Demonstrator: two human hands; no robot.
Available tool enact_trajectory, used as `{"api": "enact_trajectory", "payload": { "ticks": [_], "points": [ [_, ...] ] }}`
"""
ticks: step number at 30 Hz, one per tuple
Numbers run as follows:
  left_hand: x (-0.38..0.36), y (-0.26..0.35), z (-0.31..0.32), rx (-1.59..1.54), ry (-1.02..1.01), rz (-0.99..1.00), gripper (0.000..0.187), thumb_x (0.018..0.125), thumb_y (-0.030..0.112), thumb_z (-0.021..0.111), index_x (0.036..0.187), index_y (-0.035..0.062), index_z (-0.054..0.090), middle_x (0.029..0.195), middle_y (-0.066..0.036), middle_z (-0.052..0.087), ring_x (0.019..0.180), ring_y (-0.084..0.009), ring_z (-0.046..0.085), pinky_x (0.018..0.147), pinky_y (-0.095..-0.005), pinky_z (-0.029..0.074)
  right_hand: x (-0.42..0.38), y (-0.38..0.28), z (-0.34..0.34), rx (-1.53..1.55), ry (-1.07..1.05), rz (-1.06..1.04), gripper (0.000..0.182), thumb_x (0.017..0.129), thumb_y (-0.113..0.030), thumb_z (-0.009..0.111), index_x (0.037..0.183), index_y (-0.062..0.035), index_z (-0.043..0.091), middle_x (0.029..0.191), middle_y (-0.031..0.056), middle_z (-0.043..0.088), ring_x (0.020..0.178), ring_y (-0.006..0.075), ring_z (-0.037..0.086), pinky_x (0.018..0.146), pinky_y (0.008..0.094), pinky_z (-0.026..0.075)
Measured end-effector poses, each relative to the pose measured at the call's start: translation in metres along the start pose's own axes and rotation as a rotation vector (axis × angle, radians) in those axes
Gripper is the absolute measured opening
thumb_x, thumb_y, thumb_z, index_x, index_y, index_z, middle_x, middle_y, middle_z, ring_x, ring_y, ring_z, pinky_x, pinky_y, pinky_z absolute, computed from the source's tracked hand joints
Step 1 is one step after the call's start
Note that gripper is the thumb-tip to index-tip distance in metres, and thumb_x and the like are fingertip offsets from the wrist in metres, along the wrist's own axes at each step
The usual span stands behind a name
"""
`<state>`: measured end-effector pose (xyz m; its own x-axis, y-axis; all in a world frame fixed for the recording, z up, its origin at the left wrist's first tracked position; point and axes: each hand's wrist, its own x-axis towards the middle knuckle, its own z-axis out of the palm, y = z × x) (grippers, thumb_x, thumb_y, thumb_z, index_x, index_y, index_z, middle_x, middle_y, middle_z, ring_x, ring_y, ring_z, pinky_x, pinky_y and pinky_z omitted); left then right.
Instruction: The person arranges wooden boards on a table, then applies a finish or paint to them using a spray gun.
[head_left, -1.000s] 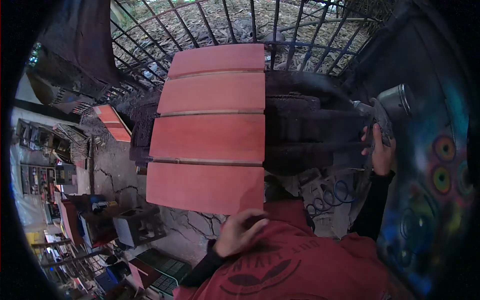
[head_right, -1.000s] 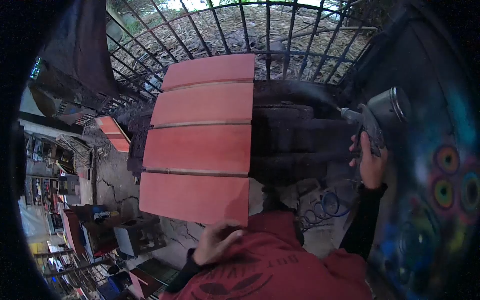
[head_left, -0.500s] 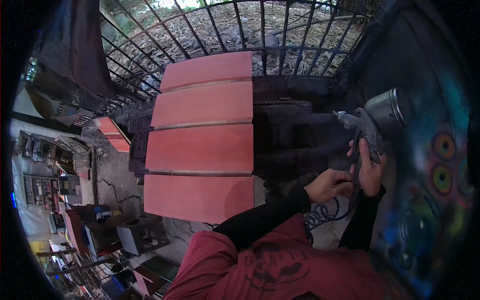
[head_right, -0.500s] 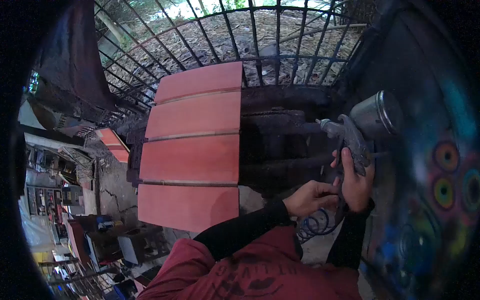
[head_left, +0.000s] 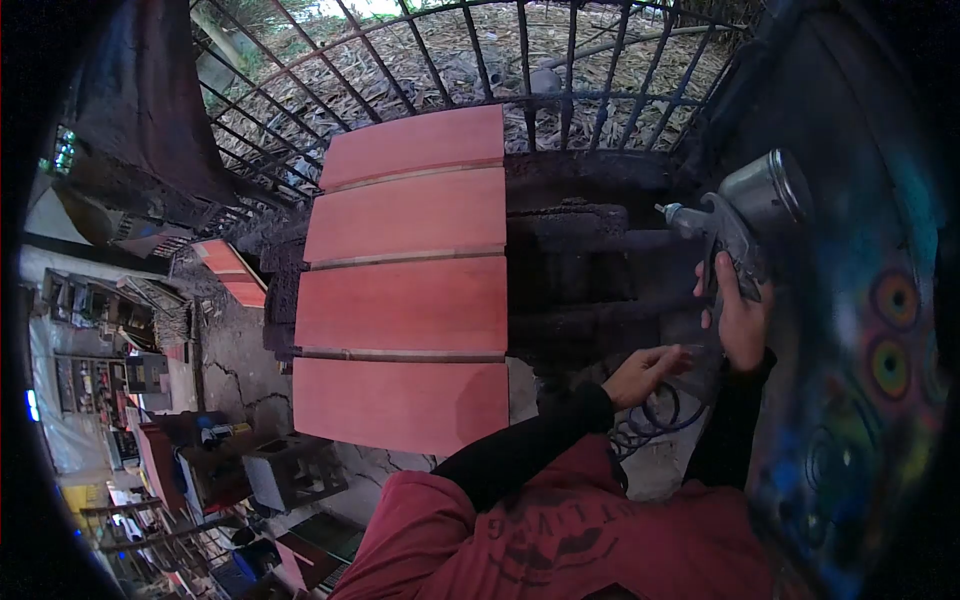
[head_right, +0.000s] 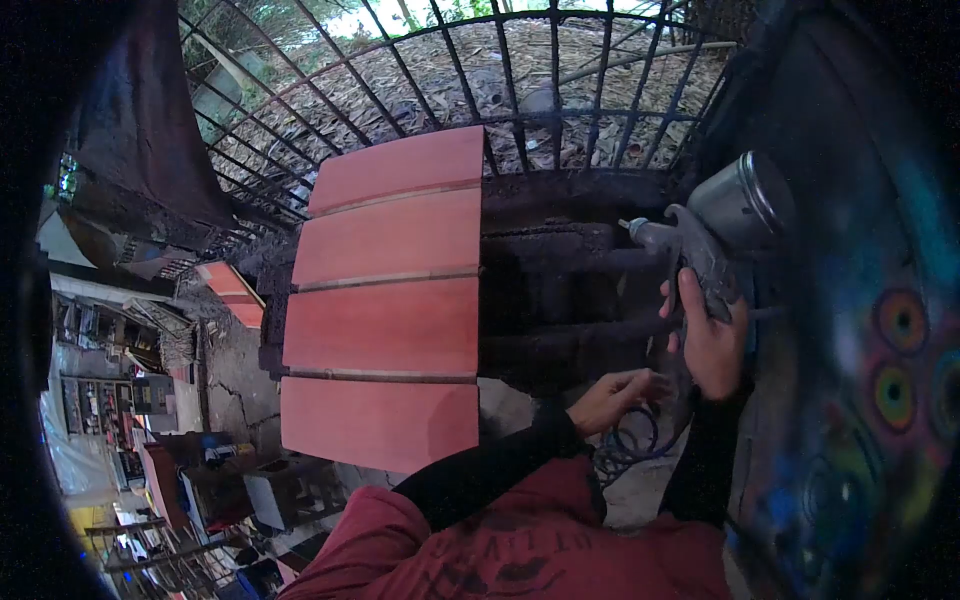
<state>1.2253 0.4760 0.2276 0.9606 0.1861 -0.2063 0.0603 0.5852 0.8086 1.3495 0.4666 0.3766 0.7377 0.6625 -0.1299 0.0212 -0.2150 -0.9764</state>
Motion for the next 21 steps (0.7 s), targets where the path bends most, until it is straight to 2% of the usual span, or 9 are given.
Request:
{"api": "enact_trajectory", "payload": {
  "ticks": [1,2,3,4,7,9,13,16,21],
  "points": [
    [-0.004,-0.027,-0.004,-0.087,0.068,-0.095,0.051,0.096,0.041,0.034,0.118,-0.0018,0.051,0.114,-0.014,0.055,0.109,-0.0209,0.05,0.096,-0.0322,0.035,0.01,-0.001,0.0,0.0,0.0,-0.004,0.026,0.089,-0.025,0.054,0.093,-0.0002,0.059,0.077,0.0063,0.062,0.061,0.0093,0.056,0.038,0.0208,0.039],
    [-0.018,-0.043,0.0,0.132,0.11,-0.303,0.072,0.093,0.056,0.017,0.129,-0.0013,0.04,0.129,-0.016,0.044,0.12,-0.024,0.039,0.103,-0.0331,0.025,0.026,0.001,-0.003,-0.005,-0.04,-0.027,0.025,0.089,-0.025,0.054,0.093,-0.0004,0.059,0.077,0.0062,0.062,0.06,0.0095,0.056,0.038,0.021,0.039],
    [-0.025,-0.072,-0.005,0.106,-0.053,-0.244,0.076,0.091,0.059,0.013,0.131,-0.0026,0.036,0.131,-0.017,0.042,0.122,-0.0241,0.037,0.103,-0.033,0.026,0.041,0.003,-0.005,-0.013,-0.081,-0.047,0.025,0.089,-0.025,0.054,0.092,-0.0006,0.059,0.077,0.0062,0.062,0.059,0.0097,0.056,0.037,0.0211,0.039],
    [-0.027,-0.082,-0.002,0.16,-0.142,-0.354,0.077,0.089,0.062,0.019,0.131,-0.0001,0.037,0.13,-0.017,0.043,0.125,-0.0255,0.035,0.104,-0.0349,0.025,0.056,0.003,-0.004,-0.014,-0.082,-0.048,0.025,0.089,-0.025,0.054,0.092,-0.0006,0.059,0.077,0.0062,0.062,0.059,0.0097,0.056,0.037,0.0211,0.039],
    [-0.048,-0.044,0.034,0.101,-0.021,-0.55,0.074,0.086,0.062,0.031,0.122,0.0001,0.047,0.127,-0.018,0.045,0.127,-0.0307,0.031,0.106,-0.0385,0.023,0.104,0.011,0.0,0.07,-0.154,-0.115,0.023,0.089,-0.024,0.054,0.089,-0.0011,0.059,0.076,0.0059,0.062,0.06,0.0103,0.057,0.038,0.0223,0.04],
    [-0.055,-0.048,0.044,1.395,0.023,0.037,0.068,0.083,0.059,0.045,0.116,0.0002,0.051,0.119,-0.021,0.049,0.123,-0.0364,0.033,0.103,-0.0413,0.027,0.146,0.027,0.006,0.013,-0.25,-0.133,0.029,0.089,-0.028,0.054,0.092,-0.0005,0.06,0.077,0.0063,0.062,0.06,0.0106,0.057,0.038,0.0228,0.043],
    [-0.063,-0.015,0.046,1.377,0.212,0.066,0.065,0.081,0.052,0.055,0.115,-0.0028,0.047,0.112,-0.024,0.05,0.121,-0.0378,0.034,0.1,-0.0411,0.03,0.206,0.051,0.04,0.079,-0.317,-0.203,0.03,0.088,-0.028,0.055,0.096,0.0009,0.061,0.083,0.0079,0.065,0.062,0.012,0.06,0.039,0.0236,0.045],
    [-0.065,0.001,0.042,0.761,0.18,-0.023,0.067,0.08,0.04,0.063,0.12,-0.0084,0.04,0.11,-0.027,0.05,0.107,-0.037,0.048,0.091,-0.0399,0.04,0.241,0.076,0.074,0.163,-0.333,-0.229,0.029,0.088,-0.028,0.056,0.094,0.0008,0.061,0.081,0.0076,0.065,0.061,0.0119,0.06,0.039,0.0241,0.044],
    [-0.064,0.033,0.032,0.716,0.236,-0.042,0.072,0.079,0.037,0.065,0.124,-0.0095,0.035,0.111,-0.028,0.05,0.103,-0.0363,0.052,0.087,-0.0383,0.043,0.265,0.091,0.116,0.169,-0.357,-0.217,0.028,0.087,-0.028,0.058,0.088,0.0003,0.062,0.076,0.006,0.063,0.058,0.0104,0.058,0.036,0.0245,0.04]
  ]
}}
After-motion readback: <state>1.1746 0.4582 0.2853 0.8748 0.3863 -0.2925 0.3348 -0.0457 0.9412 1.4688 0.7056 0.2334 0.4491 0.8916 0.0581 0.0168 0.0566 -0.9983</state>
